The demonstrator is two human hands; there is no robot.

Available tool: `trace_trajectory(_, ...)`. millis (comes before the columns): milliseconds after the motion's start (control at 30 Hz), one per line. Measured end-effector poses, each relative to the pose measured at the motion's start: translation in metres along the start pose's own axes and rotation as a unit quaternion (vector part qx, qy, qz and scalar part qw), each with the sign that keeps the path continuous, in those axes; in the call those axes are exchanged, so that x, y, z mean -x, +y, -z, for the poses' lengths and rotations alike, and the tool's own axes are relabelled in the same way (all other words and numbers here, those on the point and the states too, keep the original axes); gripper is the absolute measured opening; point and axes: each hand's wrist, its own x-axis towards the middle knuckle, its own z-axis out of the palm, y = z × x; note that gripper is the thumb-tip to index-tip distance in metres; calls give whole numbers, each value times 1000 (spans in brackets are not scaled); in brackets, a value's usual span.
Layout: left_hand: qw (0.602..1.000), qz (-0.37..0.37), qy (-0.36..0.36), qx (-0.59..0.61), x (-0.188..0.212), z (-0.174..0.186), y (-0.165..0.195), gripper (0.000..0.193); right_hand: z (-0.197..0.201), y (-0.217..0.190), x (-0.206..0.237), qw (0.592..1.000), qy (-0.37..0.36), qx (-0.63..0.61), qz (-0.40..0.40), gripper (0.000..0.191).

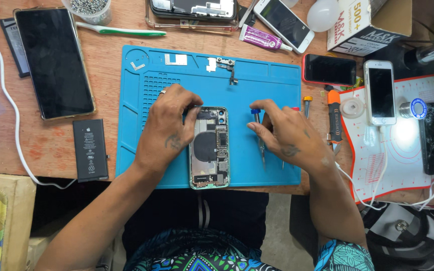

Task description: The person disassembles a smartphone on a blue anti-static mat, using screwdrivers and tweezers to remove screws, disconnect cables, and lift out the battery and internal components. The workspace contains multiple phones, tools, and parts.

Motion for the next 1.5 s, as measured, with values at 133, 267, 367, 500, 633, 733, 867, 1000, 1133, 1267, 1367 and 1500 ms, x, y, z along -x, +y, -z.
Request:
trace_trajectory(133, 1000, 25, 7, 9, 2, 0, 0, 7, -2, 4, -1, 1000, -1, 7, 9, 28)
trace_trajectory(267, 1000, 12, 16, -6, 4, -1, 2, 6, -1, 6, 1, 1000, -13, -10, -5, 29)
trace_trajectory(367, 1000, 9, 21, 2, 5, -1, 3, 7, 5, 12, 6, 998, 36, -43, -9, 26)
trace_trajectory(500, 1000, 19, 16, -1, 7, -2, 4, 7, 32, 33, 17, 968, 229, -97, -34, 14)
trace_trajectory(633, 1000, 6, 21, -4, 7, -2, 7, 7, 50, 52, 29, 935, 320, -120, -100, 10)
trace_trajectory(733, 1000, 22, 11, 0, 8, -4, 10, 8, 57, 61, 32, 930, 324, -124, -119, 11)
trace_trajectory(867, 999, 36, 8, -3, 8, -4, 13, 8, 50, 59, 30, 945, 290, -119, -91, 14)
trace_trajectory(1000, 999, 33, 11, -4, 9, -2, 14, 9, 44, 48, 25, 986, 89, -42, -132, 28)
trace_trajectory(1133, 999, 34, 8, -1, 11, -2, 13, 8, 30, 33, 19, 977, 19, 85, -192, 43)
trace_trajectory(1267, 1000, 24, 13, 4, 13, 1, 10, 8, 22, 28, 19, 960, -49, 127, -245, 49)
trace_trajectory(1367, 1000, 20, 13, 1, 14, 3, 9, 8, 19, 32, 24, 977, -30, 95, -188, 41)
trace_trajectory(1500, 1000, 20, 13, 4, 18, 5, 8, 8, 17, 35, 26, 977, -28, 55, -203, 31)
